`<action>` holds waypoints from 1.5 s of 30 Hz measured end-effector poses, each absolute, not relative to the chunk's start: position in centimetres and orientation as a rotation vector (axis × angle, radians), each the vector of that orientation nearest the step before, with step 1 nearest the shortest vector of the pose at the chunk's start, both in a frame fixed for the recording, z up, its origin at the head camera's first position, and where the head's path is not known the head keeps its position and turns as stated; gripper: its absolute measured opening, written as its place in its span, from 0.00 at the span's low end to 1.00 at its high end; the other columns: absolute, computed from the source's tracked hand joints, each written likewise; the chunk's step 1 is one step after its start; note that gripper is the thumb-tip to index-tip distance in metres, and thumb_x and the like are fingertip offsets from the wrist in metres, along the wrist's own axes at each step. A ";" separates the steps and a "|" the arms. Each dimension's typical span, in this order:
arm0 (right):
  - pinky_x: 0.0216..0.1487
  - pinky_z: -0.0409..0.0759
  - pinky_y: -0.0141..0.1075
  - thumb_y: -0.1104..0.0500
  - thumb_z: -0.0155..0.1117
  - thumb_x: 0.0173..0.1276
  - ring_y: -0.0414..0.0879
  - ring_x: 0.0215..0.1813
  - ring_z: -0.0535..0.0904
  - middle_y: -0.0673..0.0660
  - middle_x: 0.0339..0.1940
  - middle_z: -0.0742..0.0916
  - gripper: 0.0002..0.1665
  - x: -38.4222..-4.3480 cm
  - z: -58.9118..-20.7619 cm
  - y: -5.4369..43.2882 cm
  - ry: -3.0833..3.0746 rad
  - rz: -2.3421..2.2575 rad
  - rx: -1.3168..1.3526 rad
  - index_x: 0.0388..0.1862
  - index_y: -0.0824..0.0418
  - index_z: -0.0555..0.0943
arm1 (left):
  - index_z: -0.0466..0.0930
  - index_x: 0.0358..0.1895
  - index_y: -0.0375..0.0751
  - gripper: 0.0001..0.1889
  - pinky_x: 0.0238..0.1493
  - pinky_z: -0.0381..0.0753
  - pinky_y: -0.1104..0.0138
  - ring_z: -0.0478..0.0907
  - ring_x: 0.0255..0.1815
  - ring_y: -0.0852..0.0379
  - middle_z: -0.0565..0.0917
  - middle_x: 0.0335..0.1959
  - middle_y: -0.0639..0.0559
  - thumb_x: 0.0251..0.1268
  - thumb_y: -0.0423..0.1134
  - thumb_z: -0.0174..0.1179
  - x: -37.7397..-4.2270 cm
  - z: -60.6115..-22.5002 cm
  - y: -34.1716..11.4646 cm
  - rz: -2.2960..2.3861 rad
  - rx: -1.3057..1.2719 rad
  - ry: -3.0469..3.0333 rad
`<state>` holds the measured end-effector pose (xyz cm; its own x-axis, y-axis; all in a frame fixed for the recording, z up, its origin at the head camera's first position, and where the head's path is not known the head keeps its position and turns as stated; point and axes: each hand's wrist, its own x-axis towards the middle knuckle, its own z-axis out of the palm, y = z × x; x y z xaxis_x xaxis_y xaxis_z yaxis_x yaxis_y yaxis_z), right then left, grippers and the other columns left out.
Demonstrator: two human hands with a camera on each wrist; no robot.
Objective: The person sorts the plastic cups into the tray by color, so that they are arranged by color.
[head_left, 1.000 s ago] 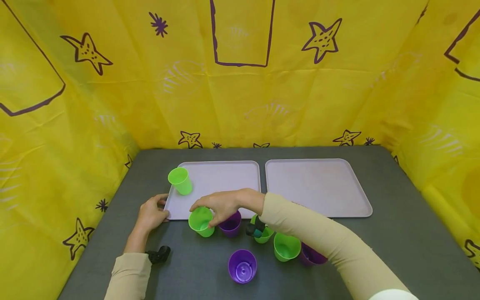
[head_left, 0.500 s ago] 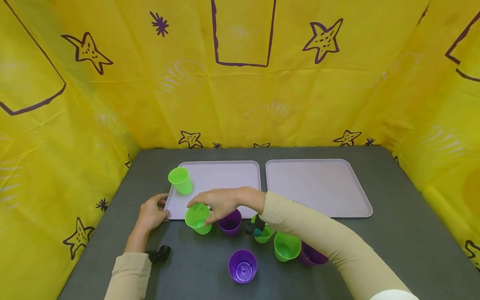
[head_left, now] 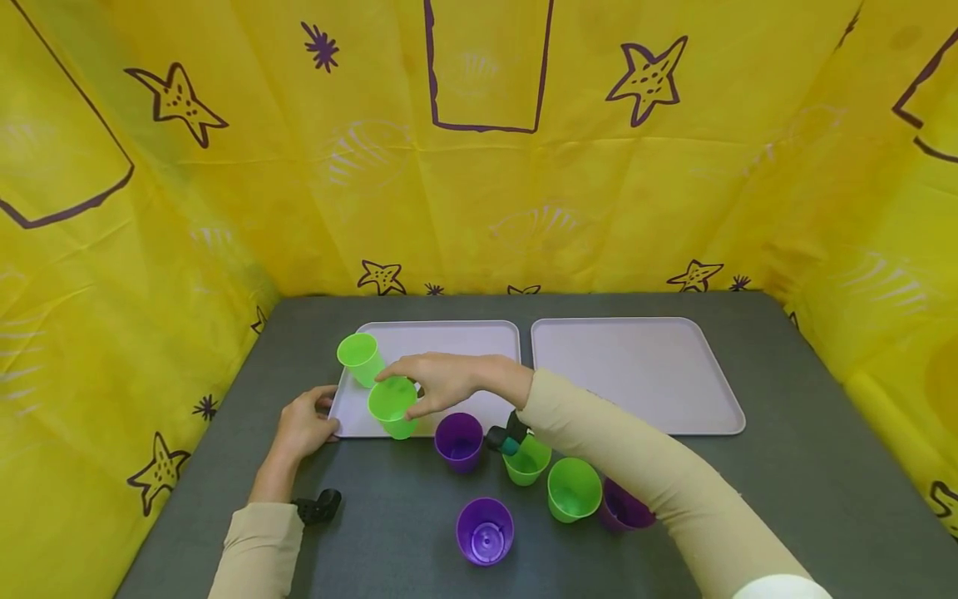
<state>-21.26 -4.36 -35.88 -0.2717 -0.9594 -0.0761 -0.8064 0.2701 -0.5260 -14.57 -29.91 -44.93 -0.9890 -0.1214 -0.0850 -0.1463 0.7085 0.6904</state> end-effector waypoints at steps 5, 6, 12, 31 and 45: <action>0.46 0.76 0.23 0.55 0.65 0.60 0.43 0.54 0.73 0.58 0.62 0.73 0.38 -21.9 -36.0 -4.5 2.206 -0.569 -1.591 0.67 0.62 0.63 | 0.68 0.58 0.27 0.30 0.20 0.82 0.68 0.80 0.32 0.48 0.75 0.44 0.29 0.43 0.23 0.55 -14.7 -45.1 -30.0 1.160 -0.220 2.879; 0.46 0.76 0.23 0.55 0.64 0.60 0.44 0.54 0.73 0.58 0.63 0.73 0.38 -22.1 -36.1 -4.5 2.216 -0.568 -1.590 0.67 0.62 0.63 | 0.68 0.58 0.26 0.30 0.20 0.82 0.68 0.80 0.32 0.48 0.75 0.44 0.29 0.43 0.23 0.55 -14.7 -45.1 -30.0 1.158 -0.218 2.880; 0.45 0.75 0.21 0.54 0.64 0.60 0.44 0.54 0.73 0.58 0.64 0.72 0.38 -22.7 -36.5 -4.8 2.250 -0.567 -1.547 0.68 0.62 0.62 | 0.69 0.57 0.26 0.29 0.20 0.82 0.68 0.81 0.32 0.48 0.75 0.44 0.29 0.43 0.23 0.55 -14.6 -45.1 -30.1 1.153 -0.205 2.894; 0.70 0.60 0.34 0.55 0.63 0.61 0.49 0.67 0.64 0.59 0.66 0.70 0.38 -24.7 -37.6 -5.3 2.364 -0.623 -1.406 0.68 0.64 0.62 | 0.69 0.57 0.26 0.29 0.19 0.82 0.69 0.80 0.31 0.50 0.74 0.43 0.30 0.42 0.22 0.55 -14.6 -45.2 -30.1 1.150 -0.204 2.898; 0.71 0.56 0.34 0.53 0.62 0.61 0.48 0.70 0.61 0.58 0.69 0.67 0.40 -26.0 -39.0 -5.8 2.441 -0.652 -1.235 0.69 0.62 0.60 | 0.69 0.57 0.26 0.30 0.19 0.82 0.68 0.80 0.30 0.50 0.75 0.44 0.28 0.41 0.21 0.54 -14.6 -45.2 -30.1 1.180 -0.203 2.891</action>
<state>-25.96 -5.76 -39.01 -0.5708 -0.8169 -0.0829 -0.6669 0.5201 -0.5335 -14.61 -30.12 -45.18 -0.9915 -0.1154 -0.0603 -0.1246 0.7072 0.6960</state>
